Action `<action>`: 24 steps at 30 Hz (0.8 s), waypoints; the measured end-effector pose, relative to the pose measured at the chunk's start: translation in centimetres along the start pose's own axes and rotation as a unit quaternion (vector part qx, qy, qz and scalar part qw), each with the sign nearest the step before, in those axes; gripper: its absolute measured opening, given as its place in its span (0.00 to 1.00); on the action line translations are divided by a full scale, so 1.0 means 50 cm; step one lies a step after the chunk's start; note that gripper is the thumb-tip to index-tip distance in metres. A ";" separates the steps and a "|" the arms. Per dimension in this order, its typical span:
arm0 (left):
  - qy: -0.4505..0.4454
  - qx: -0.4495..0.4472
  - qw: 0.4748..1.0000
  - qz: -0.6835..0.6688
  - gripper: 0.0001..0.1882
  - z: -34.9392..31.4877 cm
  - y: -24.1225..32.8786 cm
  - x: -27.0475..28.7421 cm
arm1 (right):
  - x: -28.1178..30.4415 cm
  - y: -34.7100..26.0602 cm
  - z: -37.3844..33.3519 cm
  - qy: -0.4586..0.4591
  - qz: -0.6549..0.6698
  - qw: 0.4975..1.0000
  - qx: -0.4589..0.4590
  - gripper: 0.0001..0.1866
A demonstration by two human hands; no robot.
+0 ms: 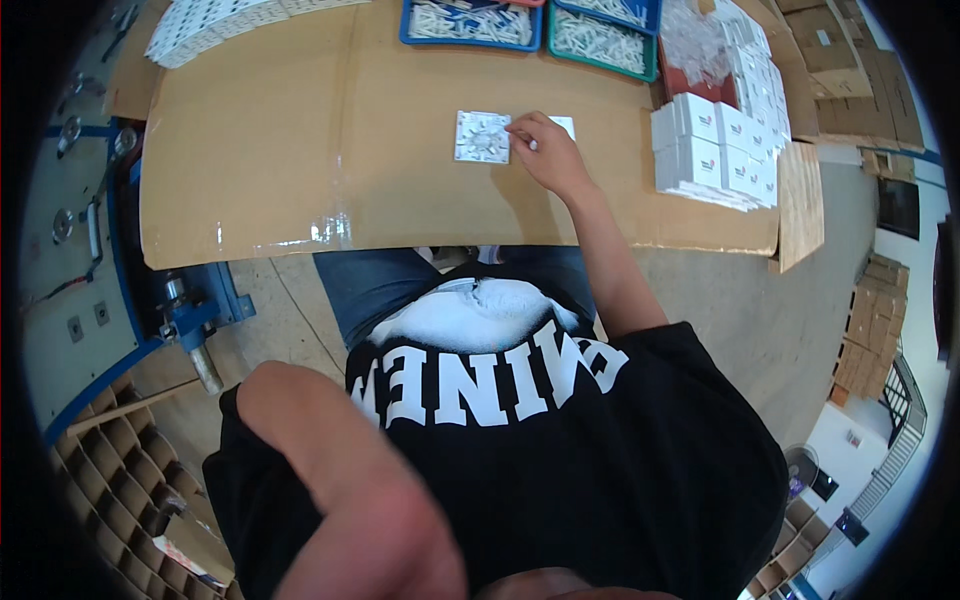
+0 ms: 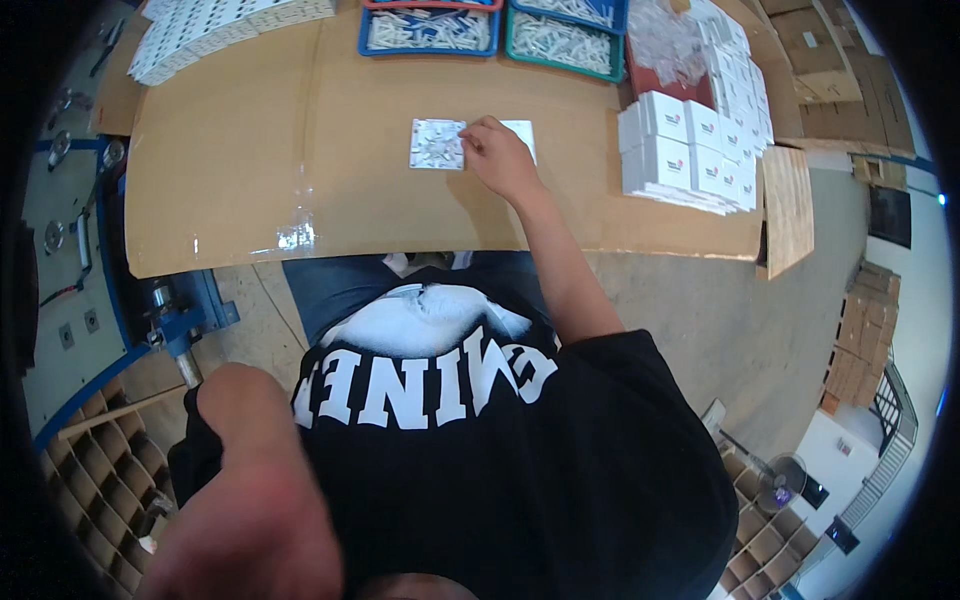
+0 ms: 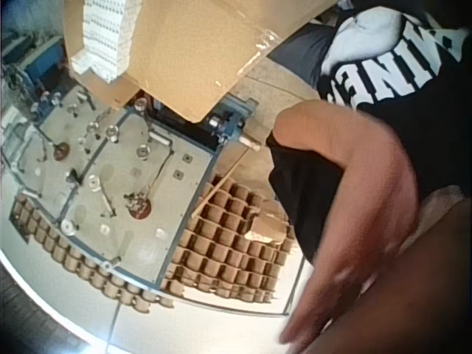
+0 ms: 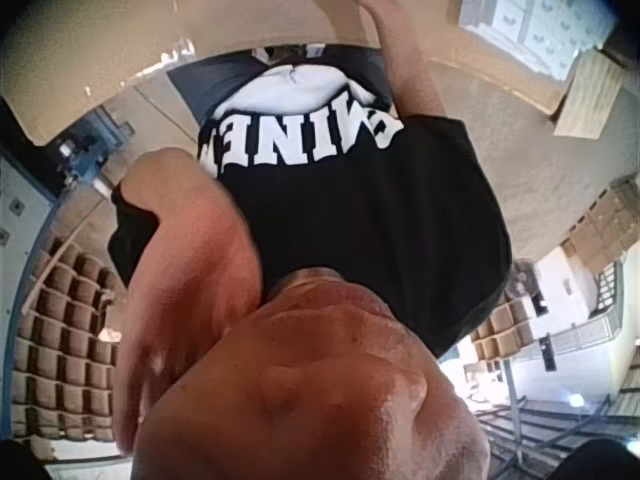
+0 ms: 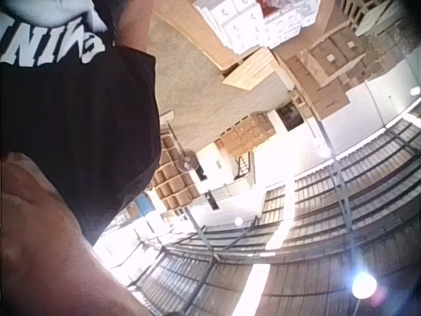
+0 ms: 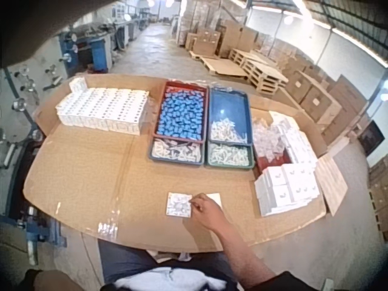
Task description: Assembling small electrical or mechanical components into white plastic housings.
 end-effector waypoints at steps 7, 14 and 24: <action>-0.229 0.009 0.949 0.218 0.09 -0.206 -0.103 0.036 | 0.014 0.012 -0.011 0.044 0.008 0.999 0.003 0.08; -0.556 0.264 0.754 0.228 0.49 -0.584 -0.343 -0.022 | 0.075 0.026 0.046 0.055 -0.023 0.998 0.006 0.10; -0.595 0.235 0.738 0.216 0.53 -0.631 -0.437 -0.022 | 0.218 -0.070 0.407 0.168 -0.090 0.974 0.123 0.11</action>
Point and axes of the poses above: each hand's wrist, its own z-axis towards the middle knuckle, its own x-axis out of the back of the hand, y = z × x, the point moved 1 cm from there along z, towards the middle knuckle, and after that the axes turned 14 degrees about z, right-handed, at the moved point
